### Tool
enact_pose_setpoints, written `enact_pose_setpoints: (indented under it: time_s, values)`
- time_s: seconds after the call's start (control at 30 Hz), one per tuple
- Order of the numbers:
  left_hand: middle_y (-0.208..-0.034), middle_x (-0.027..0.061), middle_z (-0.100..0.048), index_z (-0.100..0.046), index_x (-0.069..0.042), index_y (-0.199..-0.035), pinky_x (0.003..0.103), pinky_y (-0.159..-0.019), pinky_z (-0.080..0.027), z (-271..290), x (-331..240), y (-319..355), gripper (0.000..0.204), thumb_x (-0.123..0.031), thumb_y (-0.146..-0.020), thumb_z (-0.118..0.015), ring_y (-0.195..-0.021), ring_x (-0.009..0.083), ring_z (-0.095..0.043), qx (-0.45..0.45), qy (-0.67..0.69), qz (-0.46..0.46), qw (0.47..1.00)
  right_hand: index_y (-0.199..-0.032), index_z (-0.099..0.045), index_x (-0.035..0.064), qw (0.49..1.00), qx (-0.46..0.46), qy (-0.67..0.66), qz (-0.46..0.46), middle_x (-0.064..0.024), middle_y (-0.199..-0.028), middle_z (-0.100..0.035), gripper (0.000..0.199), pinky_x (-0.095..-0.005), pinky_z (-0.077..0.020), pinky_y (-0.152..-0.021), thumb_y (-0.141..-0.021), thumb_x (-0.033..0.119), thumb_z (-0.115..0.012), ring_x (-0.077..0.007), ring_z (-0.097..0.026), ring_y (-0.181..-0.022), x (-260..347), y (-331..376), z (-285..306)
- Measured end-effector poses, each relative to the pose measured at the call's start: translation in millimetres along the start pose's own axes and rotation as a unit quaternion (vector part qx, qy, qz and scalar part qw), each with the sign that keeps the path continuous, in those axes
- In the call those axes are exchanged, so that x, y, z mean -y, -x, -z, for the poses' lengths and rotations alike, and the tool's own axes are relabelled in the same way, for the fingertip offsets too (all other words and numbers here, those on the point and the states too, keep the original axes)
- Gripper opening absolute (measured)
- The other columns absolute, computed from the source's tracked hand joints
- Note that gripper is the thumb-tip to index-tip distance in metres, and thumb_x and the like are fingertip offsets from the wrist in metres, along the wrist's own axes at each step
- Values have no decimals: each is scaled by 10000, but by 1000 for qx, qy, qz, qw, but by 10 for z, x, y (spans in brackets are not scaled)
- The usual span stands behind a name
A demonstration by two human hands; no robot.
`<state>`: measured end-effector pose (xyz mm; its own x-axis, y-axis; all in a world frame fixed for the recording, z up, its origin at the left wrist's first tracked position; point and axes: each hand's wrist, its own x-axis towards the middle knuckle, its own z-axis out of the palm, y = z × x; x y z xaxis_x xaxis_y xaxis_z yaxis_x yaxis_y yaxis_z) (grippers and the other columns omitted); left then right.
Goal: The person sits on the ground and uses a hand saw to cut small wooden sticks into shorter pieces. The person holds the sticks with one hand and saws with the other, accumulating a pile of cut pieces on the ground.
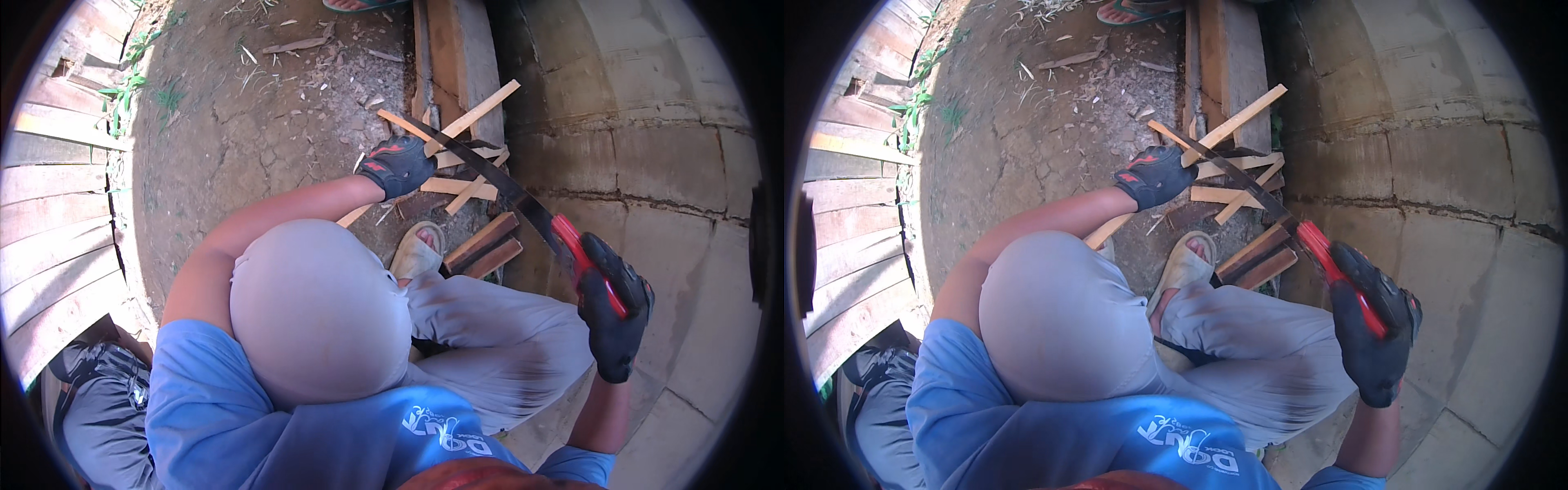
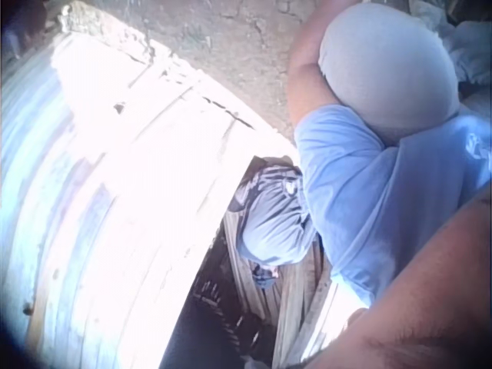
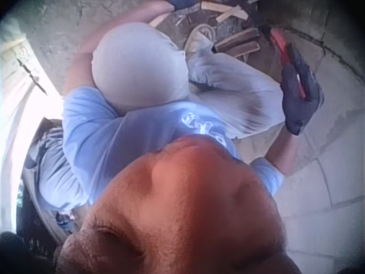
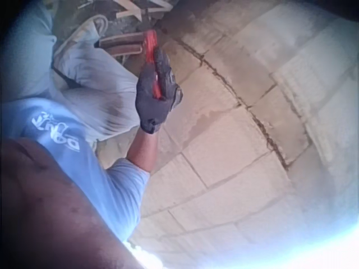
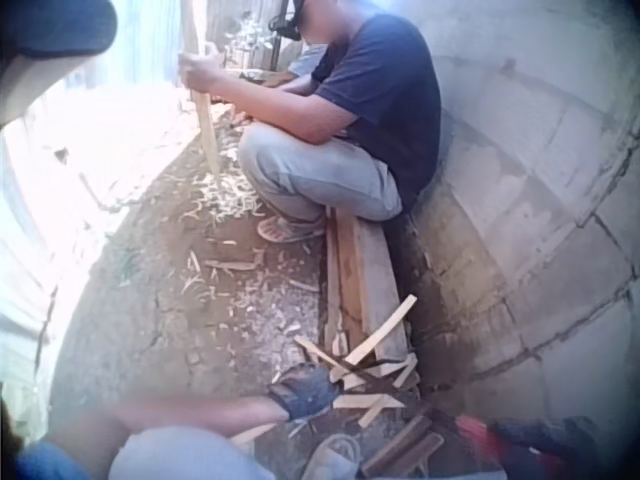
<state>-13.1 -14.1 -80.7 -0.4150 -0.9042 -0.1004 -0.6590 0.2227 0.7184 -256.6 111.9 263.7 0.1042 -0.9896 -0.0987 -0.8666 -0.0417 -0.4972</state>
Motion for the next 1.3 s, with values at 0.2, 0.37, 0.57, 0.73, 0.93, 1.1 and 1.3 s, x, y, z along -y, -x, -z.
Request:
enact_pose_setpoints:
  time_s: [0.2,0.37,0.57,0.73,0.93,1.1,1.3]
  values:
    - [-960,255,-741,-729,-20,-1104,552,-771,-558,101,3,10,388,-369,-1000,-596,-882,448,-725,-11,17,38,999,-1286,-765,70,997,16,-63,-50,-152,-1148,-798,325,-362,-579,-909,-979,157,-709,-256,-786,-993,-147,-360,-574]
    - [-892,242,-737,-732,-11,-992,530,-697,-553,10,5,9,347,-341,-990,-626,-809,437,-719,-12,2,31,999,-1320,-747,100,997,-4,-62,51,-150,-1171,-788,330,-375,-568,-938,-1004,176,-685,-285,-771,-1037,-145,-835,-1191]
    - [-866,231,-725,-730,-15,-929,532,-672,-547,-85,47,56,330,-312,-1005,-608,-771,423,-716,-65,-21,-63,996,-1333,-741,105,990,-2,-135,49,-154,-1171,-785,333,-380,-569,-936,-1016,189,-686,-278,-768,-1053,-211,-1239,-1762]
    - [-951,241,-739,-723,-11,-1074,515,-705,-571,61,22,65,365,-355,-985,-642,-809,424,-731,-1,-19,28,999,-1348,-734,103,983,-33,-150,102,-144,-1160,-788,347,-367,-572,-928,-1014,190,-696,-237,-765,-1052,-376,-1190,-1983]
    - [-878,226,-736,-712,37,-1055,487,-685,-582,50,5,-25,486,-441,-969,-688,-756,388,-739,-18,76,6,997,-1305,-760,80,981,-39,-168,84,-125,-1127,-797,334,-338,-577,-884,-989,176,-717,-178,-763,-992,-393,-1257,-1755]
    - [-690,127,-659,-694,22,-963,393,-559,-550,483,-261,-57,443,-420,-997,-683,-488,222,-641,231,319,165,904,-1253,-787,62,970,-79,-229,-8,-104,-1096,-803,306,-306,-582,-817,-973,164,-722,-133,-746,-900,-529,-1349,-1729]
    - [-696,144,-674,-668,43,-933,389,-580,-569,426,-104,-74,521,-474,-959,-728,-508,247,-666,225,355,133,898,-1266,-780,63,967,-84,-239,-7,-108,-1102,-804,310,-320,-585,-848,-973,145,-719,-158,-760,-939,-483,-1297,-1769]
